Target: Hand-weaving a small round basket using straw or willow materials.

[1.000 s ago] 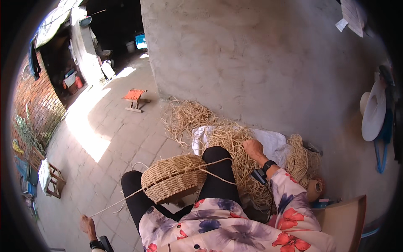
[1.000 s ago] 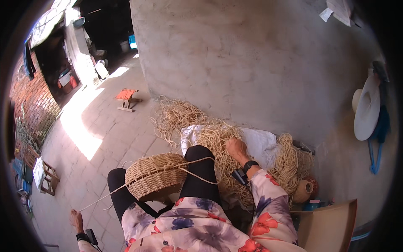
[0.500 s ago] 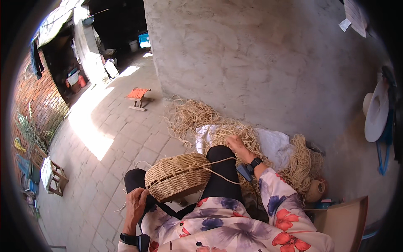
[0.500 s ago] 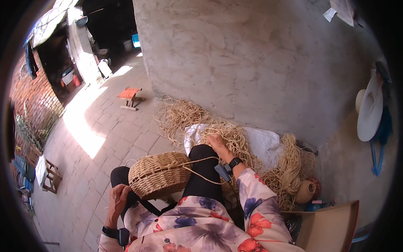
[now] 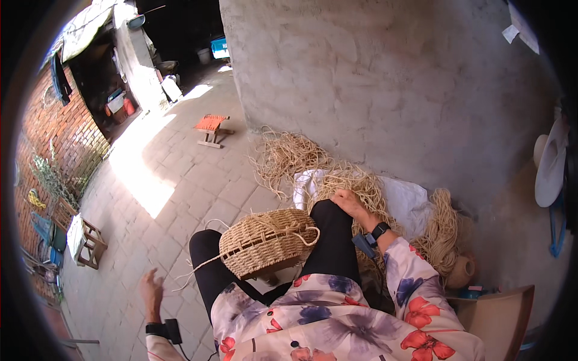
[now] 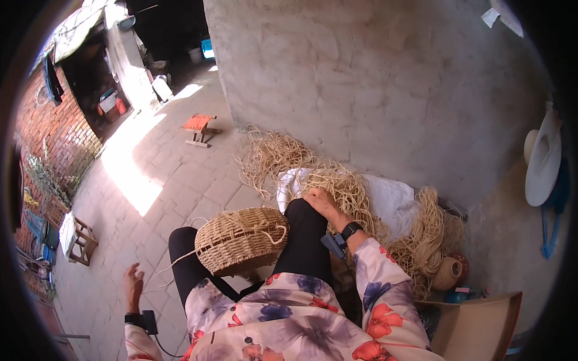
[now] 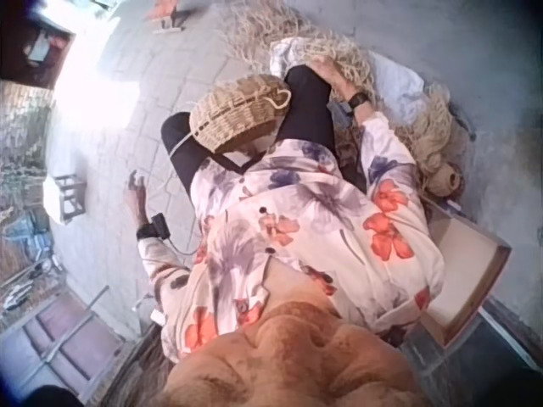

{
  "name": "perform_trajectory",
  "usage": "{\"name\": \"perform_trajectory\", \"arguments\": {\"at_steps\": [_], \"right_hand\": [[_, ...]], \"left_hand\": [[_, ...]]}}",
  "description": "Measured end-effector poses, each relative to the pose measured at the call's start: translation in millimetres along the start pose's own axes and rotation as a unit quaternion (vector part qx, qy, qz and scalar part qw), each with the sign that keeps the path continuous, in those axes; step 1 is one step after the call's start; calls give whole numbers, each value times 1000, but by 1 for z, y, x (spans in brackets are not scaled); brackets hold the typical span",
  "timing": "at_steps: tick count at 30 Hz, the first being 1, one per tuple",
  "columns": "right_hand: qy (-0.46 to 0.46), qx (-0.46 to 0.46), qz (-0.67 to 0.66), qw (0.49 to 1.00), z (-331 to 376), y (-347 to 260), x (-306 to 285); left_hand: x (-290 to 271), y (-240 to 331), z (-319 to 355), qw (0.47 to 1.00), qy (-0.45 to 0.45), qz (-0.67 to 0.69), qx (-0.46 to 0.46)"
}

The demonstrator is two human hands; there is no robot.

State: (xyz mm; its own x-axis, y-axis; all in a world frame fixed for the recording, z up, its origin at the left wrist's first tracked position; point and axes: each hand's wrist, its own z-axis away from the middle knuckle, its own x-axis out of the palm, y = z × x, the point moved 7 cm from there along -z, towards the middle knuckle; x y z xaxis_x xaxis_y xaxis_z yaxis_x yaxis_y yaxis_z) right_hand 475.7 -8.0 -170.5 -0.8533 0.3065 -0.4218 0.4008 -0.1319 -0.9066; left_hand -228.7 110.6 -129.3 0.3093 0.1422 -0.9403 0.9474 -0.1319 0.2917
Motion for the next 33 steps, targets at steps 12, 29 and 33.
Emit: {"name": "perform_trajectory", "arguments": {"at_steps": [12, 29, 33], "right_hand": [[-147, -103, -157, 971, 79, -125, 67], [-103, -90, -183, 973, 77, -111, 71], [-70, -205, -29, 976, 87, -168, 78]], "left_hand": [[-2, 256, 50, 935, -74, 273, 213], [0, 107, 21, 985, -50, 156, 58], [-21, 193, 31, 961, -29, 255, 103]]}}
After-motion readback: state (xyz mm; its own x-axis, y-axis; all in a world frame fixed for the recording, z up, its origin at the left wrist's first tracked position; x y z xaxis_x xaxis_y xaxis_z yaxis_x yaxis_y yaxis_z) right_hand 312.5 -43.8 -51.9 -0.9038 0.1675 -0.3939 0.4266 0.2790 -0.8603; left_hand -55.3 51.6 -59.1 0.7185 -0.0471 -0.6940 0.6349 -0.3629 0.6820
